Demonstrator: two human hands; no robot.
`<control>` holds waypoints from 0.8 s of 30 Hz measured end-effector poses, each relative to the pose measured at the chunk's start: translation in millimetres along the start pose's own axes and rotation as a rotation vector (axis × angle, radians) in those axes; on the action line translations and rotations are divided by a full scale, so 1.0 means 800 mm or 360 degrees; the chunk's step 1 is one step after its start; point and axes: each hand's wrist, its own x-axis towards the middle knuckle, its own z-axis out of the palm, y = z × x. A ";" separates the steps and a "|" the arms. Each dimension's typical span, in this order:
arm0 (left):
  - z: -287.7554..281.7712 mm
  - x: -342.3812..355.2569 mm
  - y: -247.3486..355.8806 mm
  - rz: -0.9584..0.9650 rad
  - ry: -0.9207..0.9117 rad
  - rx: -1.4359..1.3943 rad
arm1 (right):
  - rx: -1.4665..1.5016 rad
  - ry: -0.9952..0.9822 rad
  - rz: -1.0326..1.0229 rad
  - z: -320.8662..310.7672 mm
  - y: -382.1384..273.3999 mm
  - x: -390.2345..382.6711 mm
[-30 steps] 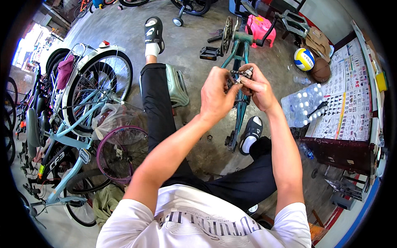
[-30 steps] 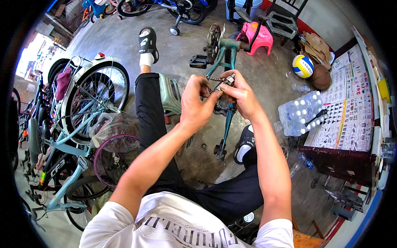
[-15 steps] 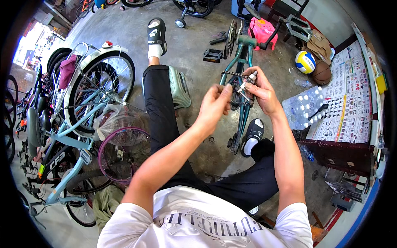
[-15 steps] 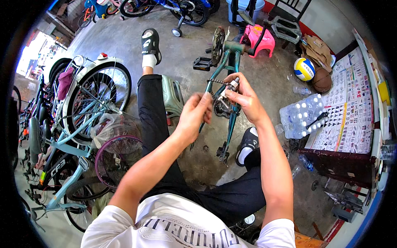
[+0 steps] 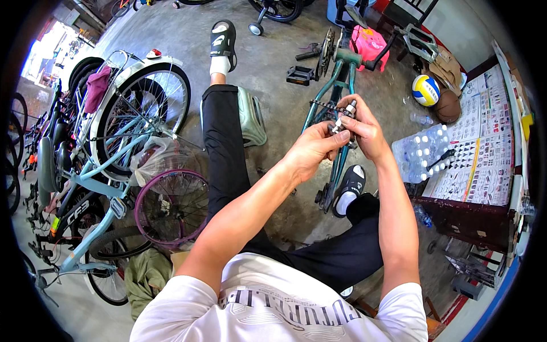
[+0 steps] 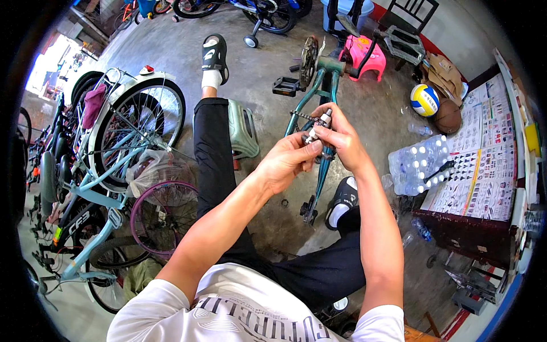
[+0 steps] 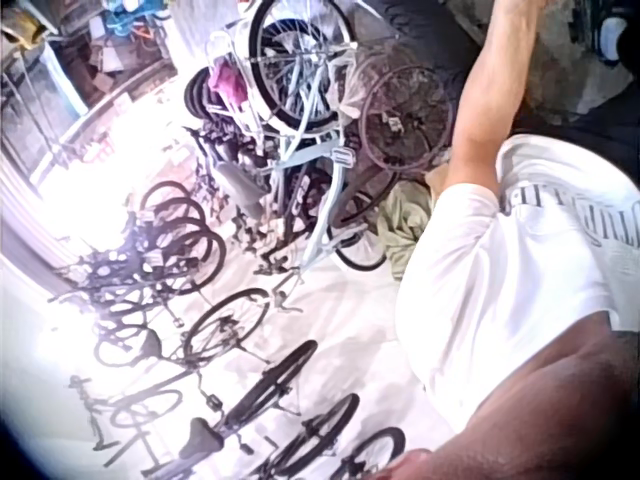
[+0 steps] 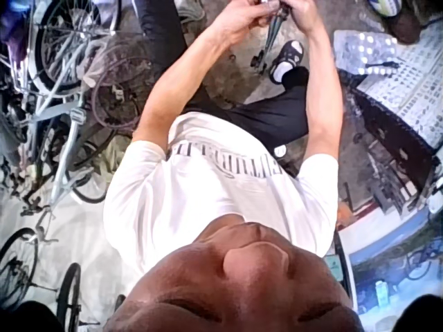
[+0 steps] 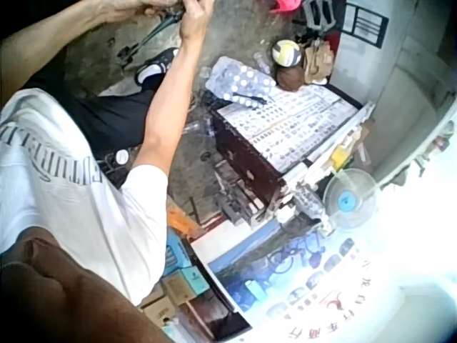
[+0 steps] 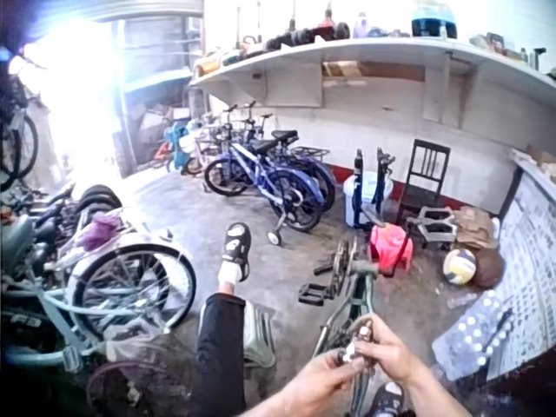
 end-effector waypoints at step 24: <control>-0.021 0.006 -0.043 -0.0547 -0.0313 -0.1318 | 0.0030 0.0040 -0.0062 0.003 0.002 0.000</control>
